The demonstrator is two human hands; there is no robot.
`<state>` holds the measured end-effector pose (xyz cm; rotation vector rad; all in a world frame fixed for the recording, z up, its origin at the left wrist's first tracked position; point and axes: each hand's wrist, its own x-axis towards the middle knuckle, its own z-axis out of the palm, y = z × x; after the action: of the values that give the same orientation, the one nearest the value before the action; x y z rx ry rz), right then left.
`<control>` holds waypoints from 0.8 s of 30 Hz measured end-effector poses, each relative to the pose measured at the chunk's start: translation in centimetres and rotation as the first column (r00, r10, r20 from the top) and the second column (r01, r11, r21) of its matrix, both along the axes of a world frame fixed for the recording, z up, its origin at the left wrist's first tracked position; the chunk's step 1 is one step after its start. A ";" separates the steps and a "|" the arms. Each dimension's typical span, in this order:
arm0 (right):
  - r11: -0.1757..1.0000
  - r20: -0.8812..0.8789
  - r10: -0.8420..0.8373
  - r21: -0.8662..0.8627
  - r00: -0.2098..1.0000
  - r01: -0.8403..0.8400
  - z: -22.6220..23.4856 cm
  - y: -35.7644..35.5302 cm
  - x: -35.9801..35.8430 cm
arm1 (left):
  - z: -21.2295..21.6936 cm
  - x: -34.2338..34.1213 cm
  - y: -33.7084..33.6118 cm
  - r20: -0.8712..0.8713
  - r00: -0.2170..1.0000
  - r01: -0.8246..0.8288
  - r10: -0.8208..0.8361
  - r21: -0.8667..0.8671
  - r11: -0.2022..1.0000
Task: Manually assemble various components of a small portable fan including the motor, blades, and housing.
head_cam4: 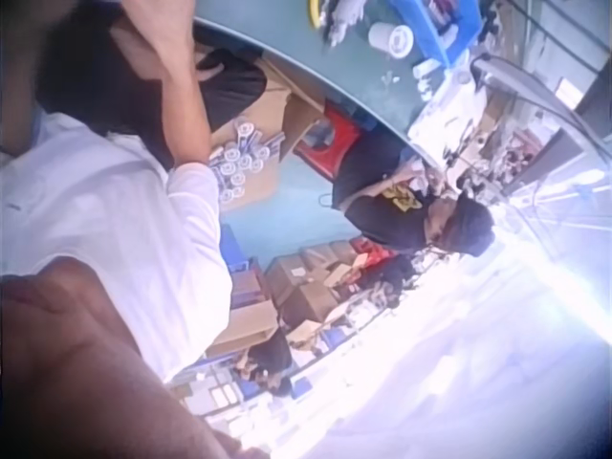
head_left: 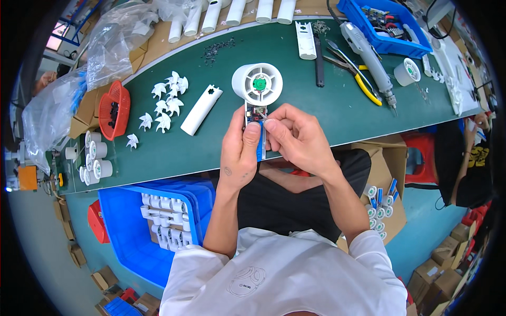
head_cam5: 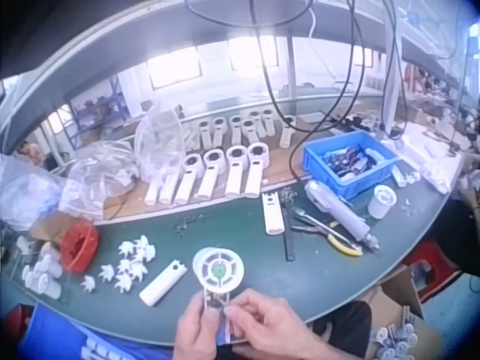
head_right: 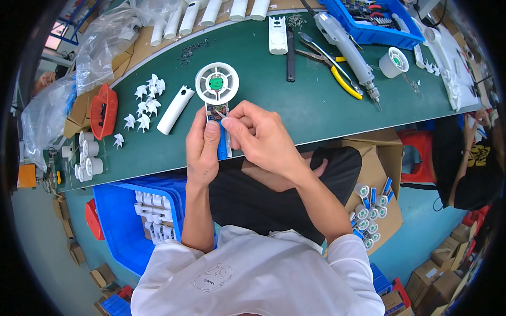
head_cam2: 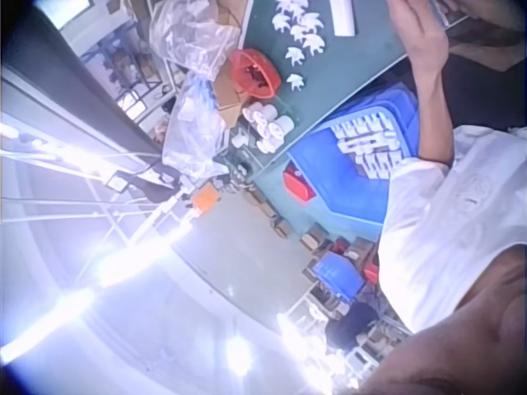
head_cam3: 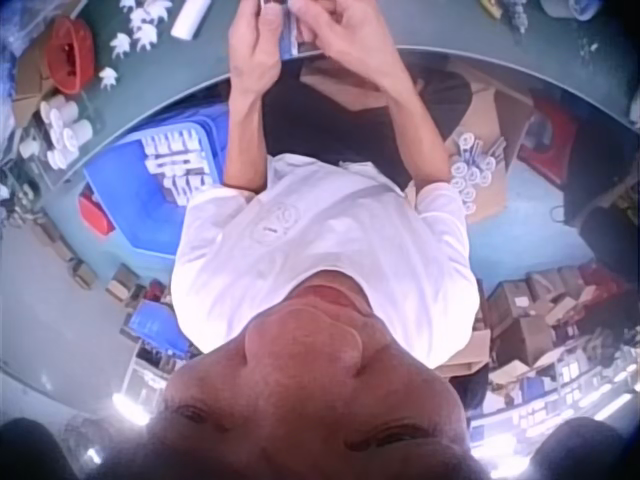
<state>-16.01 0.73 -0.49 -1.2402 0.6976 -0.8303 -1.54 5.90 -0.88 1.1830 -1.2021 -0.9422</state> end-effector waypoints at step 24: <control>0.894 -0.118 -0.241 -0.414 0.963 0.173 0.2 0.9 -1.1 | -1.0 0.7 0.1 -0.301 0.953 0.039 -0.022 0.050 0.998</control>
<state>-17.08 1.67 -0.28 -1.6394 0.8321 -1.0941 -0.88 5.97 -1.87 1.0224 -0.9567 -1.1410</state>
